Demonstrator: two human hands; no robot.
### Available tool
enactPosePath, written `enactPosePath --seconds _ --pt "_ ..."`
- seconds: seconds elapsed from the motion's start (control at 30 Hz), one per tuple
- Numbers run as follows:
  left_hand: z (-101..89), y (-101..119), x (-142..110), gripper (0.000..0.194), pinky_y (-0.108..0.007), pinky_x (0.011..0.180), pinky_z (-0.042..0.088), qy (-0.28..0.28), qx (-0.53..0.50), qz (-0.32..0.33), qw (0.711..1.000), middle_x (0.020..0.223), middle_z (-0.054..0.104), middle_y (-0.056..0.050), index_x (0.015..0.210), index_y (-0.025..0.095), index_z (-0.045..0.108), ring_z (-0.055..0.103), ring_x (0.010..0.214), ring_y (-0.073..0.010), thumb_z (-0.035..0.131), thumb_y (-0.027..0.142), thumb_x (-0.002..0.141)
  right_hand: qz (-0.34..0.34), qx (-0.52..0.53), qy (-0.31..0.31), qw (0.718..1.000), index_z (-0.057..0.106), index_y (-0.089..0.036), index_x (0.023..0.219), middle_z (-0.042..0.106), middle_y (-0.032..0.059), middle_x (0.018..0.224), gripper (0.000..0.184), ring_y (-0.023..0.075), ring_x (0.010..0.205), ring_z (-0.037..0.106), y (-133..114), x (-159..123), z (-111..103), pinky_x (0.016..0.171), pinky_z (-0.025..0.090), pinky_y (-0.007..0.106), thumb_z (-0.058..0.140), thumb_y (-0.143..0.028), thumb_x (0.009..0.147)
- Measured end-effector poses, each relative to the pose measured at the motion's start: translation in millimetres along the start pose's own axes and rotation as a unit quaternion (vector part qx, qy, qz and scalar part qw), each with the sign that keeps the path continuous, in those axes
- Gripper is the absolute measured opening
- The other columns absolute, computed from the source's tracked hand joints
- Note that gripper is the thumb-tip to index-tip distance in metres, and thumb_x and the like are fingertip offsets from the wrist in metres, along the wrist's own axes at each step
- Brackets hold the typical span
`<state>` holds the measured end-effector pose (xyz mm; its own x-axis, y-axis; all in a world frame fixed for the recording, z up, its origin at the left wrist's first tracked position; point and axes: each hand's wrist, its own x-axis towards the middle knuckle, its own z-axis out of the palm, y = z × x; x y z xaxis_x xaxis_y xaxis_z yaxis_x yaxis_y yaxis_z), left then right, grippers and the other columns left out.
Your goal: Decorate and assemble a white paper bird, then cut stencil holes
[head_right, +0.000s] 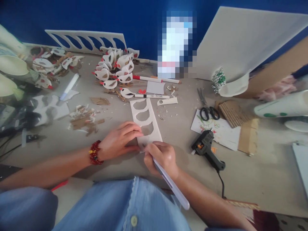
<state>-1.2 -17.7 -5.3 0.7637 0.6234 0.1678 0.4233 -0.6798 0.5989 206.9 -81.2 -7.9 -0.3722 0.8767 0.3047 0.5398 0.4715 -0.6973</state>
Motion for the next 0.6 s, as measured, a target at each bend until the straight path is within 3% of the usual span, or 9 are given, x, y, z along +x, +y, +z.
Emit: enactPosePath --seconds 0.33,0.6 --pt "0.2 1.2 -0.8 0.036 -0.043 0.096 0.046 -0.003 0.009 0.000 1.000 0.111 0.058 -0.010 0.110 0.017 0.057 0.048 0.112 -0.0255 0.060 0.043 0.085 -0.014 -0.039 0.018 0.999 0.047 -0.021 0.073 0.056 0.0000 0.061 0.017 0.0127 0.052 0.052 -7.3 5.5 2.0 0.052 0.042 0.023 0.045 -0.005 0.076" --pt "0.1 0.0 -0.8 0.035 -0.043 0.095 0.047 0.002 0.008 0.009 1.000 0.111 0.058 -0.010 0.110 0.017 0.057 0.049 0.111 -0.0253 0.058 0.043 0.086 0.002 -0.005 0.005 1.000 0.048 -0.021 0.070 0.048 -0.0025 0.055 0.015 0.0113 0.046 0.043 -3.2 0.3 0.9 0.049 0.038 0.023 0.046 -0.007 0.074"
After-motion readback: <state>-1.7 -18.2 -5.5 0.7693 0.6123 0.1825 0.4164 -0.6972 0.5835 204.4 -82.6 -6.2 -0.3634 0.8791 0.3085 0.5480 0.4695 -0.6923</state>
